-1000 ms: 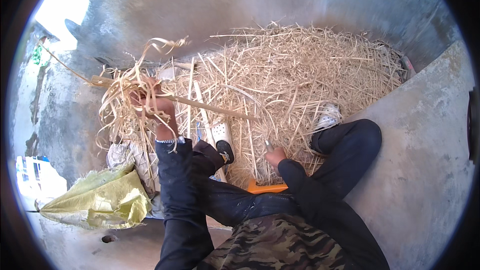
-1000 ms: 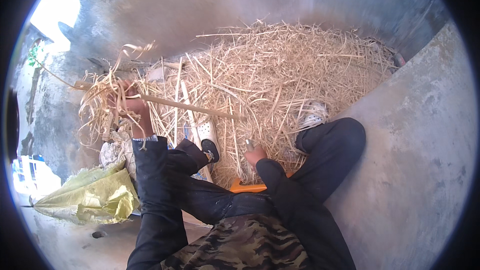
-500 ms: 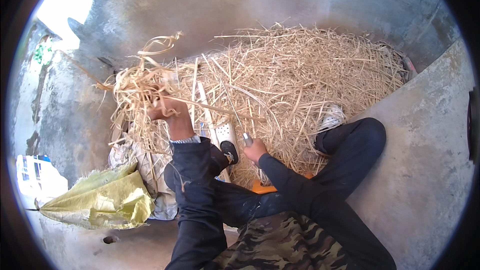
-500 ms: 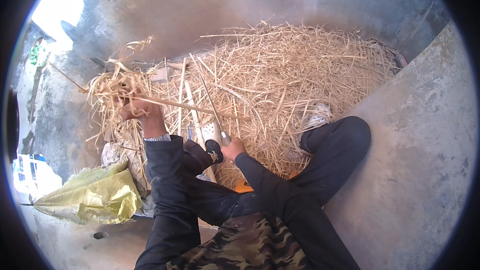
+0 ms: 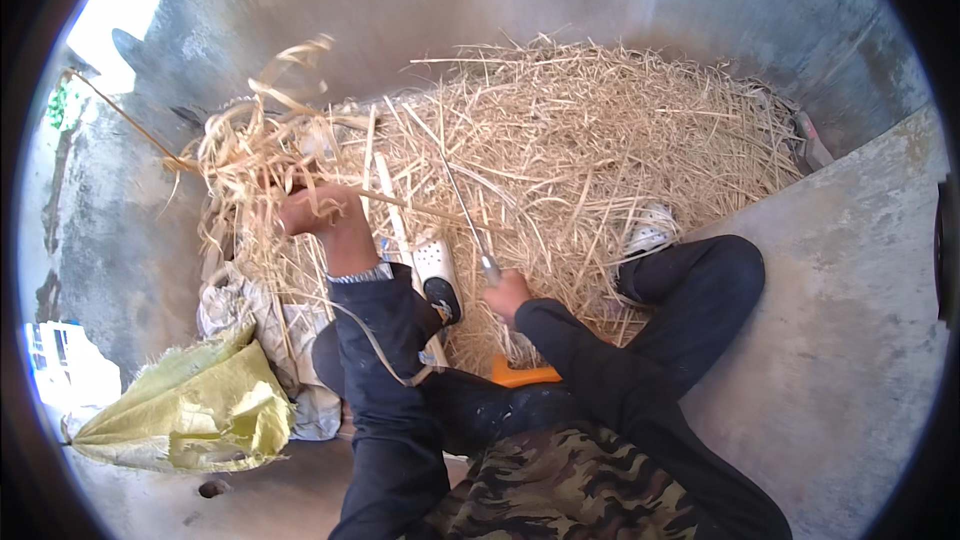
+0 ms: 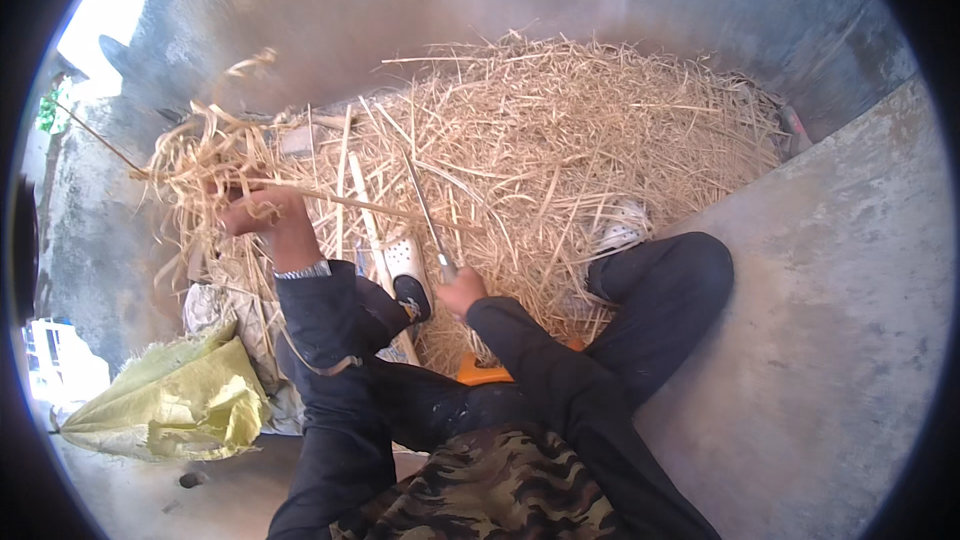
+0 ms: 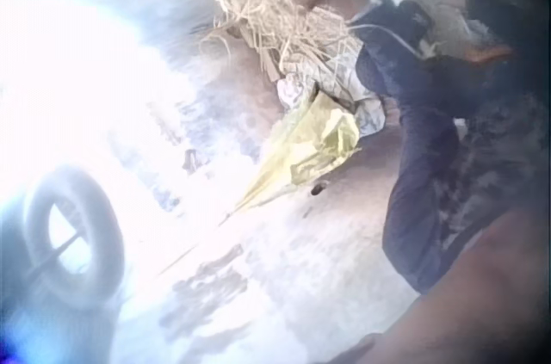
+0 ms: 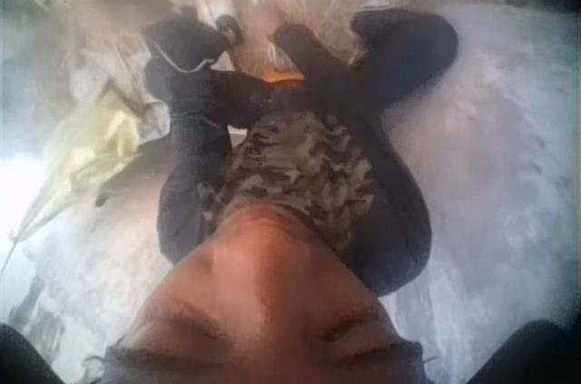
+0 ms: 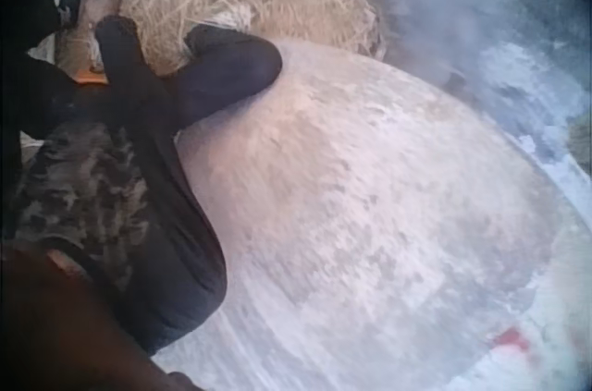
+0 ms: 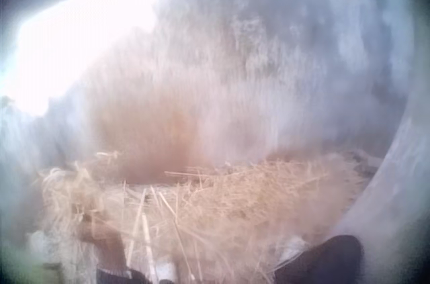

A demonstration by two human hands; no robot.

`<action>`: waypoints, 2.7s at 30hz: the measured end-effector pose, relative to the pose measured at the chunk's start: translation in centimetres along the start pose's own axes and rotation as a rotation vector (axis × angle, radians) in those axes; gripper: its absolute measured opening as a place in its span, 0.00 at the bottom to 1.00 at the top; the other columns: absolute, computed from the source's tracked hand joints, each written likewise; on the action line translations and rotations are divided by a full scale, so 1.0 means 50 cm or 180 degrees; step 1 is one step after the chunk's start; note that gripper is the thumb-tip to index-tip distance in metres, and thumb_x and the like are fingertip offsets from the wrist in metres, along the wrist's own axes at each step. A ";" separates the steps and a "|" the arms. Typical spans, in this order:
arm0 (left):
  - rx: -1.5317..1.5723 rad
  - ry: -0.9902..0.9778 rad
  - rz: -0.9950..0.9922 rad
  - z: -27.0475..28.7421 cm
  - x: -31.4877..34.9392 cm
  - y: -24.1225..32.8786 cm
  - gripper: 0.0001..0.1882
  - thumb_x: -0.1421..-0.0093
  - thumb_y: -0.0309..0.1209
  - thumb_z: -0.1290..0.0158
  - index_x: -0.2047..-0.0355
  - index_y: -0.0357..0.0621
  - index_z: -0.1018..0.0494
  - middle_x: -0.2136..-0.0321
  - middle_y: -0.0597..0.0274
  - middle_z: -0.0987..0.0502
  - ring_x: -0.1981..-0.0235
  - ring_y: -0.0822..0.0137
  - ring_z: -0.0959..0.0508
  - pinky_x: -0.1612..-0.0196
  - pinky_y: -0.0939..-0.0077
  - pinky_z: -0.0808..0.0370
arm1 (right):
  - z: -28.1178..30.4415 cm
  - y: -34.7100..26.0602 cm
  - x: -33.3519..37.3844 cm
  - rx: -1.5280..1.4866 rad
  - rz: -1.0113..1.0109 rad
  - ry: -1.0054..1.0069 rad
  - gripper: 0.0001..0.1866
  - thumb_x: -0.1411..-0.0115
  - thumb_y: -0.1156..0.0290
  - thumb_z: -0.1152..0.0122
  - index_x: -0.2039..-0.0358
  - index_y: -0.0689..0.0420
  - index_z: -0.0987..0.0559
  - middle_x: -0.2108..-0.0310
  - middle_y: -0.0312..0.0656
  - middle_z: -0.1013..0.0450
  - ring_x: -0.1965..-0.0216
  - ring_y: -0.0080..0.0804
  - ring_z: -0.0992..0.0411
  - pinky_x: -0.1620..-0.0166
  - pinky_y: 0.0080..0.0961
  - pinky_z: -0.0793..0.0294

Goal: The person sits on the floor and uses a knife to strip and clean long, thin sticks. They hold the sticks with one hand and scrape the surface with the other, removing outer layers and debris. The processed sticks are placed on a pile of straw on the floor.

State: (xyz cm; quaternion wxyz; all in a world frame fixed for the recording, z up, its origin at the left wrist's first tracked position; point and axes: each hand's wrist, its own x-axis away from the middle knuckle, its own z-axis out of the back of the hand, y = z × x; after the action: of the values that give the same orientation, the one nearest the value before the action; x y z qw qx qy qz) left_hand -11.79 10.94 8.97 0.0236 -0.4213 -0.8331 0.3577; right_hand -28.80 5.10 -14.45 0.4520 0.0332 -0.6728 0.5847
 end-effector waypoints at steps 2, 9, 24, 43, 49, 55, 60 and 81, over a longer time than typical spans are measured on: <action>0.0529 -0.0224 0.0240 0.012 -0.002 0.036 0.07 0.46 0.25 0.49 0.79 0.42 0.23 0.82 0.59 0.23 0.79 0.67 0.22 0.74 0.67 0.25 | -0.005 -0.068 0.050 -0.0330 0.0241 -0.0096 0.13 0.55 0.67 0.43 0.71 0.64 0.23 0.76 0.56 0.26 0.71 0.53 0.25 0.64 0.40 0.27; 0.1099 -0.0327 0.0236 0.017 0.000 -0.052 0.08 0.44 0.27 0.49 0.77 0.40 0.23 0.78 0.54 0.22 0.78 0.64 0.22 0.76 0.66 0.23 | 0.020 0.035 -0.002 0.0460 0.1187 -0.0014 0.15 0.53 0.67 0.41 0.67 0.63 0.22 0.77 0.51 0.26 0.74 0.49 0.25 0.66 0.37 0.26; 0.0021 -0.0701 -0.0053 0.019 -0.039 0.054 0.07 0.42 0.28 0.50 0.72 0.38 0.24 0.74 0.57 0.22 0.75 0.67 0.22 0.73 0.71 0.24 | 0.045 0.032 0.014 0.0492 0.1211 -0.0040 0.12 0.52 0.69 0.41 0.73 0.67 0.24 0.79 0.52 0.25 0.75 0.44 0.24 0.69 0.38 0.27; -0.0516 -0.0732 -0.0108 0.038 -0.107 0.084 0.06 0.40 0.27 0.50 0.68 0.37 0.25 0.71 0.60 0.24 0.72 0.72 0.24 0.69 0.77 0.26 | 0.080 0.144 -0.028 -0.0162 -0.0581 0.0279 0.15 0.54 0.68 0.42 0.67 0.64 0.23 0.76 0.54 0.26 0.74 0.48 0.25 0.66 0.39 0.26; 0.0129 -0.0607 0.0095 0.038 -0.059 -0.002 0.06 0.40 0.26 0.50 0.67 0.37 0.26 0.70 0.62 0.24 0.71 0.73 0.24 0.68 0.79 0.26 | 0.064 -0.050 0.059 0.0557 0.1582 -0.0286 0.16 0.54 0.66 0.40 0.66 0.63 0.22 0.73 0.56 0.25 0.71 0.50 0.24 0.65 0.40 0.27; -0.0316 -0.0599 -0.0128 0.043 -0.082 0.000 0.05 0.39 0.26 0.50 0.67 0.37 0.27 0.71 0.62 0.26 0.71 0.74 0.25 0.67 0.80 0.26 | 0.123 0.305 -0.134 0.1343 0.0684 0.0364 0.16 0.51 0.70 0.42 0.63 0.66 0.24 0.76 0.51 0.27 0.72 0.38 0.25 0.67 0.34 0.27; -0.3155 -0.0600 -0.1692 -0.006 -0.058 0.132 0.07 0.39 0.28 0.52 0.71 0.36 0.31 0.74 0.59 0.31 0.73 0.72 0.28 0.67 0.77 0.24 | 0.101 0.104 -0.035 0.0184 -0.0789 -0.0177 0.19 0.50 0.67 0.42 0.61 0.68 0.25 0.74 0.48 0.27 0.69 0.42 0.25 0.65 0.36 0.26; -0.8576 -0.0262 -0.4182 -0.008 -0.102 0.062 0.09 0.38 0.34 0.58 0.64 0.40 0.35 0.70 0.61 0.31 0.70 0.68 0.30 0.66 0.77 0.33 | 0.087 0.158 -0.028 0.1111 0.0692 -0.0094 0.18 0.50 0.66 0.42 0.60 0.61 0.24 0.72 0.55 0.25 0.68 0.47 0.24 0.64 0.36 0.28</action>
State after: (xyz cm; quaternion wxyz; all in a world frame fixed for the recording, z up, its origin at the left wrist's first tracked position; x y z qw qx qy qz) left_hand -6.25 8.73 8.66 -0.2423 0.3227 -0.5648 -0.7198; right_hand -34.95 3.35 -20.93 0.3637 0.0469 -0.5674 0.7372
